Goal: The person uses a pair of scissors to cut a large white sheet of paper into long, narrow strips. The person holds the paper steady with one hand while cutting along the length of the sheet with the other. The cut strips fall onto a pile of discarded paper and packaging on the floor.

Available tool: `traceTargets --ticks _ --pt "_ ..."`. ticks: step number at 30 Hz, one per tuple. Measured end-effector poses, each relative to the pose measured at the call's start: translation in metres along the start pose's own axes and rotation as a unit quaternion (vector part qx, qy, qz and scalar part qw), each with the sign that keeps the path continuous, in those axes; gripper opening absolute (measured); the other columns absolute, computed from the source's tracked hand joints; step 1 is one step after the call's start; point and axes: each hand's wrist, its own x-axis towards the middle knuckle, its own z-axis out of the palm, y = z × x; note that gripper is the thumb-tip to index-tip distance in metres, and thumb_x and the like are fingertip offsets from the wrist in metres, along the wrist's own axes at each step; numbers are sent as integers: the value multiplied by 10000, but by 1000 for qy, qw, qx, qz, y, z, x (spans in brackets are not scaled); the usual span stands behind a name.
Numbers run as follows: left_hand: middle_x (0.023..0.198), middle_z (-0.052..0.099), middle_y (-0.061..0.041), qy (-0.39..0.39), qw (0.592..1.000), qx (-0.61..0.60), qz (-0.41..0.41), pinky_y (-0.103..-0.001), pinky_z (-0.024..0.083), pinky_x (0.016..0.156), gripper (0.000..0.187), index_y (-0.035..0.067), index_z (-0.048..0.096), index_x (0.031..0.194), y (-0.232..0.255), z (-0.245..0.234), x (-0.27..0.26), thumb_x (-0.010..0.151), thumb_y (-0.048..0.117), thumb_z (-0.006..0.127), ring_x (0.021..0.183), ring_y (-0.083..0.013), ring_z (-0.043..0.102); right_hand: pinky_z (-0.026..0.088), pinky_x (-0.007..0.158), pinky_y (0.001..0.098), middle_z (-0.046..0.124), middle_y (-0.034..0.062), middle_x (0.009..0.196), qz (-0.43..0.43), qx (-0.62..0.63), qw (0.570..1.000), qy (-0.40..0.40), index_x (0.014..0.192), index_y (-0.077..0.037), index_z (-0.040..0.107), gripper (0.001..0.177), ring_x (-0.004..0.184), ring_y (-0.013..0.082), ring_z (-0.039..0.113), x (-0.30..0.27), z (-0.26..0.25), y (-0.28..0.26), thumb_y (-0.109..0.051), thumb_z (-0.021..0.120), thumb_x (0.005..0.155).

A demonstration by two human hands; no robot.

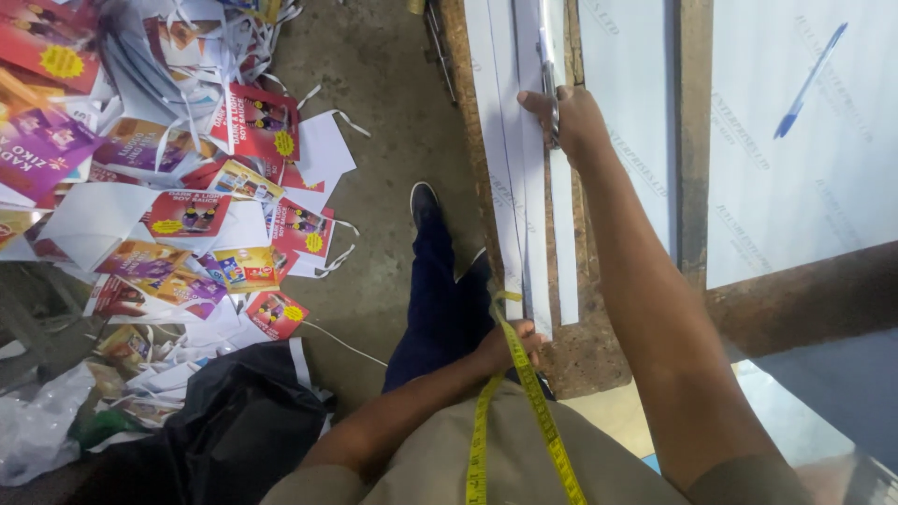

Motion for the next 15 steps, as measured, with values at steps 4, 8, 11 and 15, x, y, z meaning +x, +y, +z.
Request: traceTargets --ticks 4,8,11,15 --pt "717 658 -20 -10 981 190 -40 -376 423 592 629 126 673 757 -21 -12 21 944 708 525 647 -167 624 436 510 293 600 37 680 -16 0 1000 -3 795 -92 577 451 533 143 530 -10 -2 -7 -419 786 1025" --pt "826 705 -105 224 864 416 173 -522 526 681 238 111 645 800 25 -40 28 987 258 650 786 -354 698 438 547 264 606 -5 703 -22 -10 1000 -7 968 -97 696 439 569 106 535 -15 -2 -4 -531 758 984" --pt "1054 620 -140 349 780 446 268 -557 457 850 187 90 586 1032 139 -72 29 985 233 695 1026 -376 601 419 540 258 587 -15 687 -22 26 999 -16 999 -96 702 410 554 99 510 -19 -2 -8 -502 760 979" --pt "1773 297 -216 343 718 494 351 -644 187 1389 854 52 302 1691 120 -101 116 988 213 759 1671 -441 260 388 506 280 578 -8 641 -27 35 999 -23 766 -130 575 449 516 120 501 -10 -2 -4 -467 799 960"
